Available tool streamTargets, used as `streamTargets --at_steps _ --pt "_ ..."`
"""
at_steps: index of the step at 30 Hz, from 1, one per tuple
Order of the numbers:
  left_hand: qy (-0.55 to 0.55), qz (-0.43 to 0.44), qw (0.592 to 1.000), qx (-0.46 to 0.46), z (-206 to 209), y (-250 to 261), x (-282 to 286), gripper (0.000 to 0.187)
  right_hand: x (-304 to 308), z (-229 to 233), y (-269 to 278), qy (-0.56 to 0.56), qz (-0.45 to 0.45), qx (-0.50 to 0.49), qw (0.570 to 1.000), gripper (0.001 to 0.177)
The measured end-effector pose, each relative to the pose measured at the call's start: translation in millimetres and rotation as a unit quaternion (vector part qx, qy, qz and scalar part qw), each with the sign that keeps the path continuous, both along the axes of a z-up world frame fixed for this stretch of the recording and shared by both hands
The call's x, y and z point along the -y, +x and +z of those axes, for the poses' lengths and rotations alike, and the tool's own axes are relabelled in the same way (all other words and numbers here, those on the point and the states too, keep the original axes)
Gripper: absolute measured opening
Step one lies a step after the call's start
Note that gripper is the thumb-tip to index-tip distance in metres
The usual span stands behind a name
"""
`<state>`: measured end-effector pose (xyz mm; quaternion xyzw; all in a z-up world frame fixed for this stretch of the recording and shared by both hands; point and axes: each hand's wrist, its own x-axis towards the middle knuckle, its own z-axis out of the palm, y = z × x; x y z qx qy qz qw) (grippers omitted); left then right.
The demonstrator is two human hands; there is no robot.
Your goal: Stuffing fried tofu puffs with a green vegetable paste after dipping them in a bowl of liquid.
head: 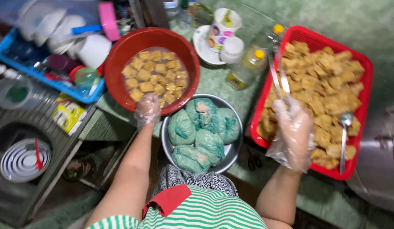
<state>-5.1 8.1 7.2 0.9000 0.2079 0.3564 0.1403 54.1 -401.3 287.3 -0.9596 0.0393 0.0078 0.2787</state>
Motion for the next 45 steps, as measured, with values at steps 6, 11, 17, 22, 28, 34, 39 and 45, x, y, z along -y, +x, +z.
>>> streamTargets --at_steps 6,11,17,22,28,34,39,45 --pt "-0.273 0.092 0.931 -0.225 36.0 3.3 11.7 0.043 115.9 -31.1 0.6 -0.097 -0.133 0.028 0.986 0.043" --pt "-0.230 0.065 0.936 -0.260 20.6 5.3 7.1 0.055 131.5 -49.4 10.2 -0.135 -0.141 -0.051 0.979 0.046" --pt "-0.187 0.057 0.949 -0.249 6.4 8.4 0.8 0.057 100.3 -26.4 27.0 -0.077 -0.150 -0.085 0.982 0.047" --pt "-0.208 0.094 0.942 -0.245 19.5 7.0 7.0 0.056 135.4 -68.2 59.3 -0.126 -0.072 -0.030 0.989 0.044" --pt "-0.205 0.080 0.946 -0.240 -0.7 7.5 0.4 0.058 95.3 2.1 12.5 -0.095 -0.118 -0.031 0.988 0.035" --pt "-0.192 0.072 0.943 -0.262 3.9 4.1 4.6 0.056 0.2 44.8 -23.9 -0.019 -0.010 0.063 0.998 0.051" --pt "0.199 0.001 0.974 -0.107 -14.4 -4.7 0.6 0.019 -114.2 60.3 -39.6 -0.003 0.166 -0.063 0.984 0.047" --pt "0.106 0.018 0.987 -0.120 -16.1 2.0 -0.4 0.027 -176.7 -99.5 34.7 -0.125 0.239 -0.136 0.953 0.050"
